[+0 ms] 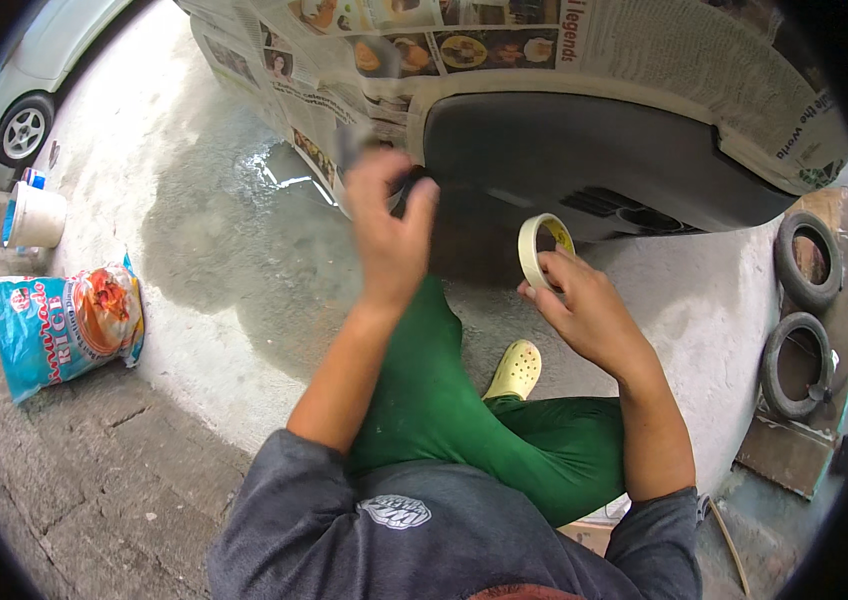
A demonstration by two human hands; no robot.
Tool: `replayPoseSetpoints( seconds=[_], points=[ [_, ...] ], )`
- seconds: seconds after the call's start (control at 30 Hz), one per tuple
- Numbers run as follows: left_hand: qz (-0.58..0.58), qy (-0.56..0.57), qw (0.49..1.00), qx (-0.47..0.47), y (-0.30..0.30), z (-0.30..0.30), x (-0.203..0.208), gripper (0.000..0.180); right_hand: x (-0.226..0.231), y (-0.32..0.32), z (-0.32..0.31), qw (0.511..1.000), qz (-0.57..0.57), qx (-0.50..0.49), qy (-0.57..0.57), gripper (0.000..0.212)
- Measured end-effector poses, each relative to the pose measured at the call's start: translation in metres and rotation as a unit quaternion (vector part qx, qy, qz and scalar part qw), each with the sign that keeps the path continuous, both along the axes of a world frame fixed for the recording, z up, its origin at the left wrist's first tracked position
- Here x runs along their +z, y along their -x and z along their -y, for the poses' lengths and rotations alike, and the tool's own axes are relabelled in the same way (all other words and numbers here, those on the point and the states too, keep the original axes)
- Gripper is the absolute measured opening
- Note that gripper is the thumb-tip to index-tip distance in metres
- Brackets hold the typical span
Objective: The person sits on the floor and uses masking tape to secure sheets of newspaper onto a car bumper. They repeatedly tear pieces of tape and press them onto the newspaper to hold it in place.
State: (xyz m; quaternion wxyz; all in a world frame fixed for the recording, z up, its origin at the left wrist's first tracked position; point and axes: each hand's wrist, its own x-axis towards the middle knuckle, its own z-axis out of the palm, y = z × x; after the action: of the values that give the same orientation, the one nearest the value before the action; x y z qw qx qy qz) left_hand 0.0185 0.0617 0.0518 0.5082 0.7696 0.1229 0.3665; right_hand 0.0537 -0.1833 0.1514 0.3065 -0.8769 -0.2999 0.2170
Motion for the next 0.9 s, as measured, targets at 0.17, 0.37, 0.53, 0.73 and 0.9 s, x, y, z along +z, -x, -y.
replayPoseSetpoints(
  seconds=[0.17, 0.37, 0.53, 0.73, 0.9],
  points=[
    [-0.056, 0.317, 0.908, -0.267, 0.042, 0.053, 0.037, 0.017, 0.011, 0.003, -0.011, 0.999, -0.038, -0.018, -0.031, 0.026],
    [-0.080, 0.254, 0.921, -0.284, 0.042, 0.048, 0.043, 0.019, 0.004, 0.006, -0.007, 0.997, 0.024, 0.027, -0.070, 0.021],
    [-0.077, 0.168, 0.949, -0.255, 0.041, 0.051, 0.033, 0.016, -0.003, 0.003, -0.004, 0.990, 0.099, 0.079, -0.064, 0.017],
    [-0.060, 0.103, 0.965, -0.232, 0.042, 0.052, 0.028, 0.014, 0.006, 0.002, -0.006, 0.995, 0.058, 0.081, -0.012, 0.017],
    [-0.093, 0.113, 0.959, -0.243, 0.044, 0.057, 0.019, 0.014, -0.002, 0.001, -0.001, 0.985, 0.114, 0.128, 0.016, 0.017]
  ],
)
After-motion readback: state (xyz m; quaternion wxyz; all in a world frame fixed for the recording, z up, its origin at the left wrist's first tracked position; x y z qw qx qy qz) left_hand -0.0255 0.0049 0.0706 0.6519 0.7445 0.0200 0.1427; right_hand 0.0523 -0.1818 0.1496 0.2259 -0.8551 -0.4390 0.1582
